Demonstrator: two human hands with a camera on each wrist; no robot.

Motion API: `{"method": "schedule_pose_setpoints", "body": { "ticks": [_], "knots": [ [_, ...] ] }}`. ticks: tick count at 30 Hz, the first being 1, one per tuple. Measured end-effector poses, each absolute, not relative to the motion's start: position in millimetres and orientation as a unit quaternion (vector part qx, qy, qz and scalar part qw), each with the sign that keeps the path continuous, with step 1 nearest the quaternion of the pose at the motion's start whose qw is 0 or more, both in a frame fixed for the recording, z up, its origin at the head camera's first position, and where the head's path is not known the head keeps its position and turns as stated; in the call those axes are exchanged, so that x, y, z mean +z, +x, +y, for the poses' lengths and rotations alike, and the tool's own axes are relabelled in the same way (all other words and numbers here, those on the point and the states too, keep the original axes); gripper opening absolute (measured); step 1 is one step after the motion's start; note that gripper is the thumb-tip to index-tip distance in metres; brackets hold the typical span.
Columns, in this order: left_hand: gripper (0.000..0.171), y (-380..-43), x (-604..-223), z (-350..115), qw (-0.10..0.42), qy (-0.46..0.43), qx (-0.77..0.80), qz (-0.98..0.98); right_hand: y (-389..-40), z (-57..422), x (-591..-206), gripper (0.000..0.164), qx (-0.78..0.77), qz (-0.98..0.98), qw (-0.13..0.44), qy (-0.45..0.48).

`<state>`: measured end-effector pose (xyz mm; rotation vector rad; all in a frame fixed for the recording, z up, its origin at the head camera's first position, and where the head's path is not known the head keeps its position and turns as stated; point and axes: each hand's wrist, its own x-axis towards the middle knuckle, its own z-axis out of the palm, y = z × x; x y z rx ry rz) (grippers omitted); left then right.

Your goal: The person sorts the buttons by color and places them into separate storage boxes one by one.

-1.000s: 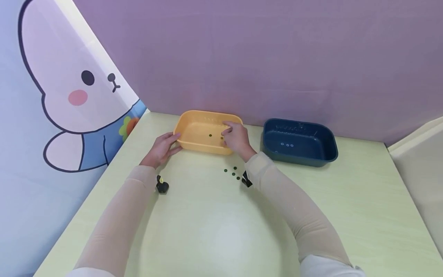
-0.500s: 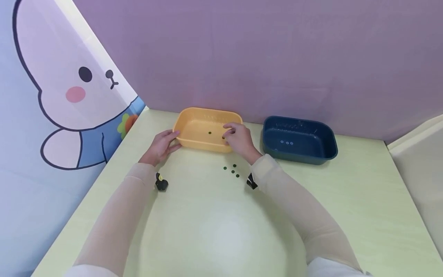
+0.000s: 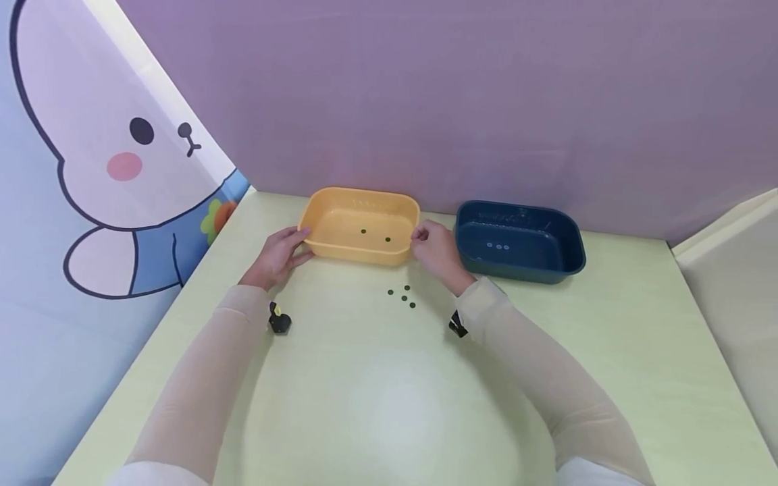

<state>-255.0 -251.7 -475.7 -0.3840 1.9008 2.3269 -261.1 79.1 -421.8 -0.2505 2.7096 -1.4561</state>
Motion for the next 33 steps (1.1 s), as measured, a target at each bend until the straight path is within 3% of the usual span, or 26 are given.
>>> {"method": "schedule_pose_setpoints", "body": {
  "ticks": [7,14,19,33],
  "knots": [
    [0.056,-257,-475,-252,0.059,-0.138,0.767,0.624,-259,92,-436,0.023,-0.411,0.902,0.091,-0.092],
    [0.057,-257,-474,-252,0.062,-0.14,0.765,0.626,-253,92,-445,0.013,-0.334,0.917,0.13,-0.178],
    [0.058,-257,-473,-252,0.063,-0.14,0.761,0.63,-247,91,-451,0.017,-0.269,0.925,0.156,-0.22],
    [0.056,-257,-473,-253,0.062,-0.139,0.763,0.628,-238,85,-451,0.021,-0.196,0.938,0.134,-0.252]
  ]
}}
